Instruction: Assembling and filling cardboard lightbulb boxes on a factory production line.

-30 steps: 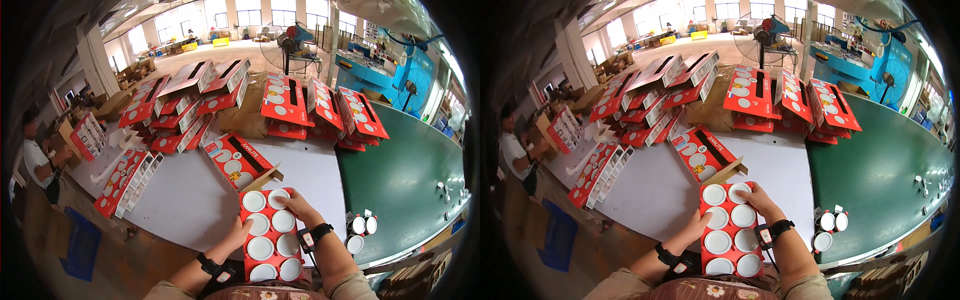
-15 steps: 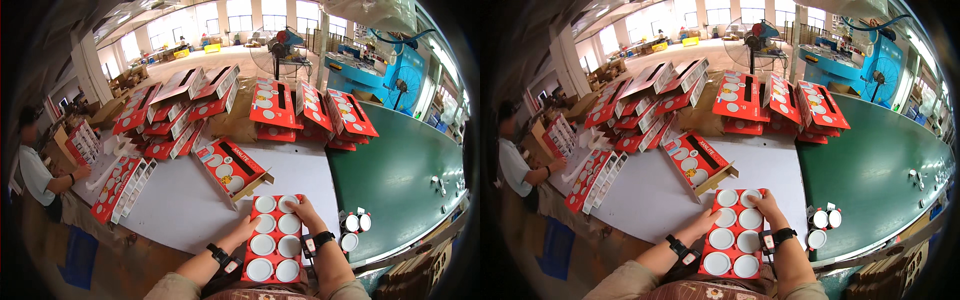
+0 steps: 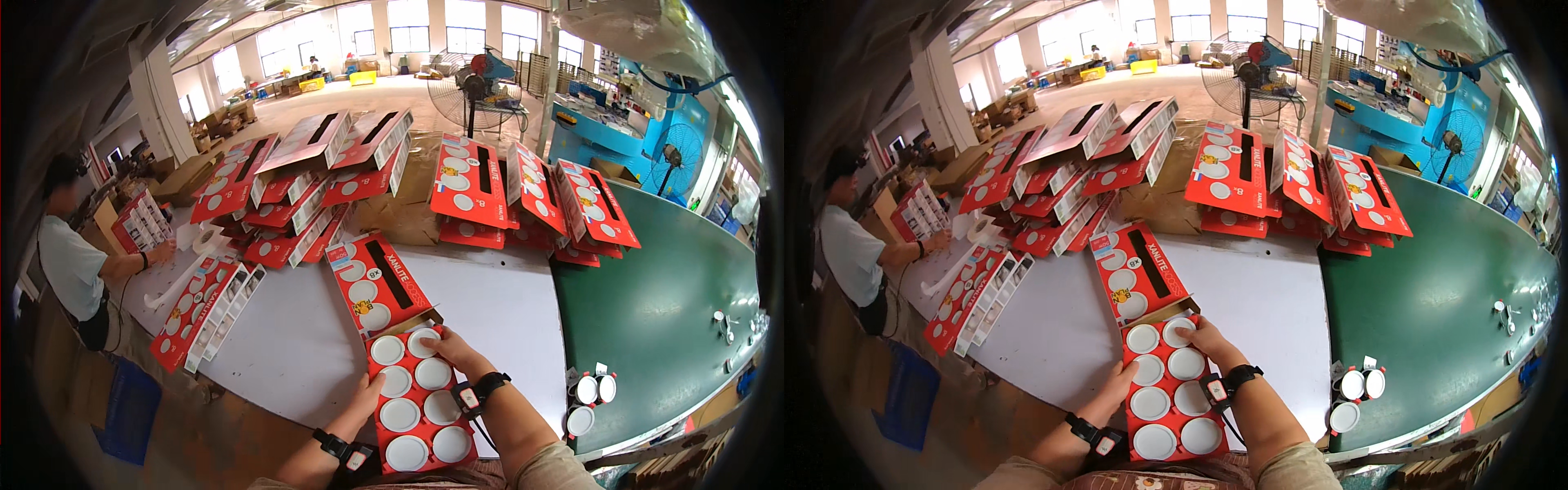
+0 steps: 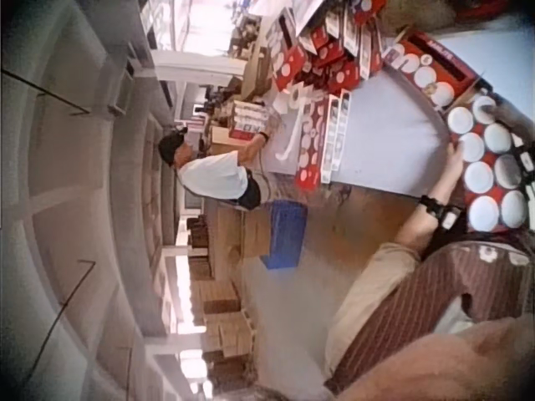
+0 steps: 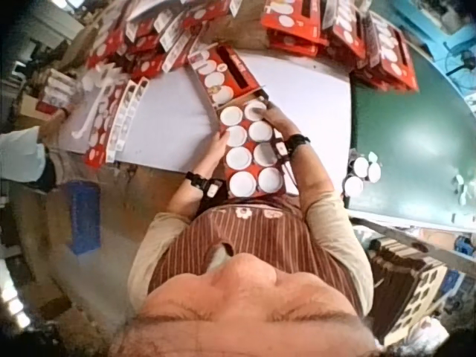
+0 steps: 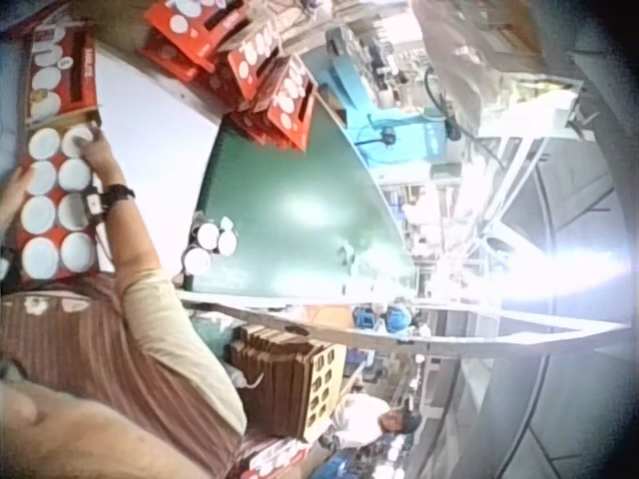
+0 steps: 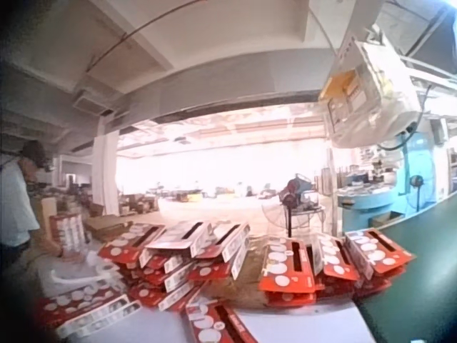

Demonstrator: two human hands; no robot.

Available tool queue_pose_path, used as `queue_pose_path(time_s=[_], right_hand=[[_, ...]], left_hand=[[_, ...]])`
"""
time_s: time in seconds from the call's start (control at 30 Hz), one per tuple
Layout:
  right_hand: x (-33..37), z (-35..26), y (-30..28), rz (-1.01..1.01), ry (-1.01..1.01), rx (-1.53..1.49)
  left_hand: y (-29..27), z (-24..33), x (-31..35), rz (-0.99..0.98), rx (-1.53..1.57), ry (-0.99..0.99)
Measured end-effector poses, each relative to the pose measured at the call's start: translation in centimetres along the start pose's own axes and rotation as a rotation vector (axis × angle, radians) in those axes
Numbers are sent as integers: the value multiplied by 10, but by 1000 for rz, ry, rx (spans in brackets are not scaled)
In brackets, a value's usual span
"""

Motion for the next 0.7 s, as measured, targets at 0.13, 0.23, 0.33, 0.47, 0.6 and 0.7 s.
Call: queue_pose_path(time_s=[0.13, 0.23, 0.33, 0.47, 0.6, 0.7], right_hand=[[-18, -6, 7, -4, 28, 79], [-30, -18, 1, 94, 110, 441], [-32, -29, 0, 60, 90, 599], [-31, -32, 3, 89, 20, 626], [-31, -28, 1, 186, -81, 575], [-35, -22, 0, 205, -28, 665]], left_hand=[[-8, 2, -6, 24, 97, 12], [-10, 7, -13, 66, 58, 32], [-9, 8, -12, 70, 42, 0], [-9, 17, -7, 103, -44, 24], [-7, 25, -7, 135, -215, 9], [-6, 24, -10, 152, -130, 50]])
Point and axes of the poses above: each hand's wrist, its own x-axis away from the middle knuckle, its own y-axis out of the palm, z = x × y, the point moved 6 cm from there along -x, towards the middle knuckle, and after that the axes turned 6 degrees about -z, right-handed, at the moved point
